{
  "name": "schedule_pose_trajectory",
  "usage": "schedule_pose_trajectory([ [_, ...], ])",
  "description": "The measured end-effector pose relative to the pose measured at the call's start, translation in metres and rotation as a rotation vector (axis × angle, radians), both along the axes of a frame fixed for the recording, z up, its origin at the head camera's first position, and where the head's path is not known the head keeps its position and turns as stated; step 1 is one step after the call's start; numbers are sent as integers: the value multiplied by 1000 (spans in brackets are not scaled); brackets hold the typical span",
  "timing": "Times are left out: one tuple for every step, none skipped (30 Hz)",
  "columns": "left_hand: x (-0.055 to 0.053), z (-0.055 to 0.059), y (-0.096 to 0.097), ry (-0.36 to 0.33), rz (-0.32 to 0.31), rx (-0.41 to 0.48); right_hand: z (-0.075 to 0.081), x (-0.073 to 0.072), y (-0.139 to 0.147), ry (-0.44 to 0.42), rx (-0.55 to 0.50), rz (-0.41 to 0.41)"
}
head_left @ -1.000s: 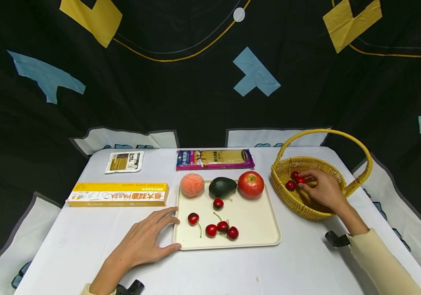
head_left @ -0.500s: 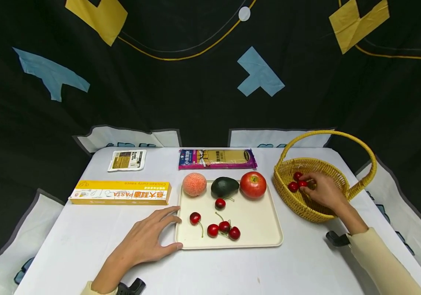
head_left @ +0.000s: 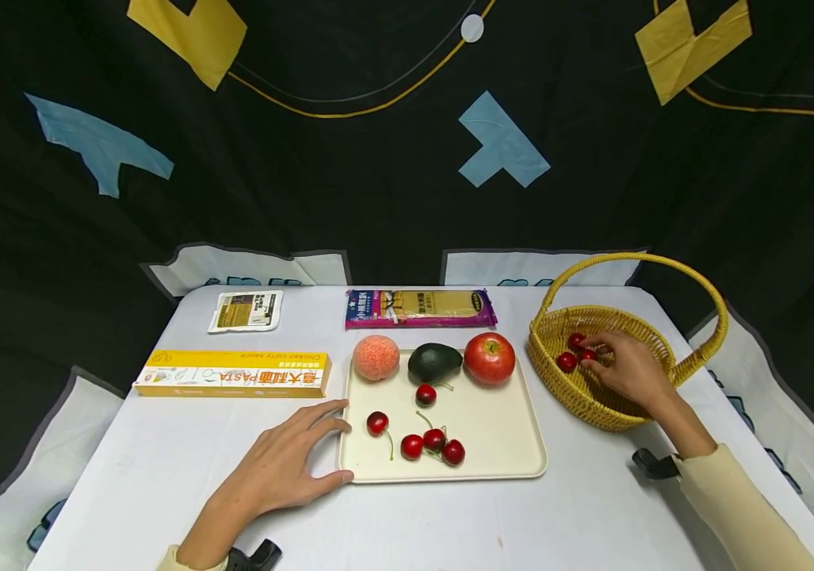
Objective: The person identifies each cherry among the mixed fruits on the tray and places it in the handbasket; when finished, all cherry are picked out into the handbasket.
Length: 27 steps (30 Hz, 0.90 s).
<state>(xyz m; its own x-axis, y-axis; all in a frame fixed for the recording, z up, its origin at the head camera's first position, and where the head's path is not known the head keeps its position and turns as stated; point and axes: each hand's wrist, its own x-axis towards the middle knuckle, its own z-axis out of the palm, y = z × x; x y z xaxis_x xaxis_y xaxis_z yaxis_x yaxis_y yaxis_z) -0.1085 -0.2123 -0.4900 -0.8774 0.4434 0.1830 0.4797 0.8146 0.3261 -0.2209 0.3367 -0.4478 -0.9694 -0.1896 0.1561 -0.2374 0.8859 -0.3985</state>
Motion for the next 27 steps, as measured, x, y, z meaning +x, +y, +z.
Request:
schedule_pose_trajectory([
  [0,0,0,1,0,0,1,1,-1,16,-4,3],
  [0,0,0,0,-1,0,2,3,-3,37,-8,9],
  [0,0,0,0,-2,0,4,4,-5,58,-14,15],
  [0,0,0,1,-3,0,5,6,-7,80,-20,20],
  [0,0,0,3,-3,0,7,7,-10,101,-28,26],
  [0,0,0,5,-4,0,9,9,-13,120,-35,35],
  [0,0,0,9,-5,0,10,10,-17,137,-43,43],
  [0,-1,-1,13,-5,-1,12,12,-21,154,-50,51],
  [0,-1,-1,17,-6,-1,13,14,-25,170,-54,59],
  [0,-1,-1,20,-7,0,14,15,-29,184,-59,66],
  [0,-1,-1,24,-8,0,14,17,-33,198,-62,74],
  [0,-1,-1,27,-10,0,15,19,-37,211,-68,87],
  [0,-1,-1,29,-9,1,15,20,-41,223,-75,99],
  [0,-1,-1,29,-10,2,15,22,-45,234,-81,112],
  [0,0,-1,28,-11,3,14,23,-48,247,-89,125],
  [-1,0,-1,25,-10,4,14,25,-52,258,-98,140],
  [-1,0,-1,27,-11,4,13,26,-55,272,-106,156],
  [-1,0,-1,24,-10,5,12,28,-58,280,-115,171],
  [-1,0,0,22,-9,6,11,30,-62,284,-121,182],
  [-1,0,0,20,-10,7,10,31,-66,287,-129,194],
  [-1,0,0,20,-10,7,10,33,-69,288,-133,202],
  [-1,0,0,21,-12,7,9,35,-73,284,-139,211],
  [-1,0,0,25,-13,6,9,37,-78,277,-142,215],
  [-1,0,0,25,-14,7,8,39,-81,267,-145,219],
  [-1,0,0,26,-15,6,8,41,-85,258,-151,225],
  [-1,0,0,28,-16,7,7,43,-88,251,-156,230],
  [-2,0,0,29,-17,7,5,45,-91,246,-160,237],
])
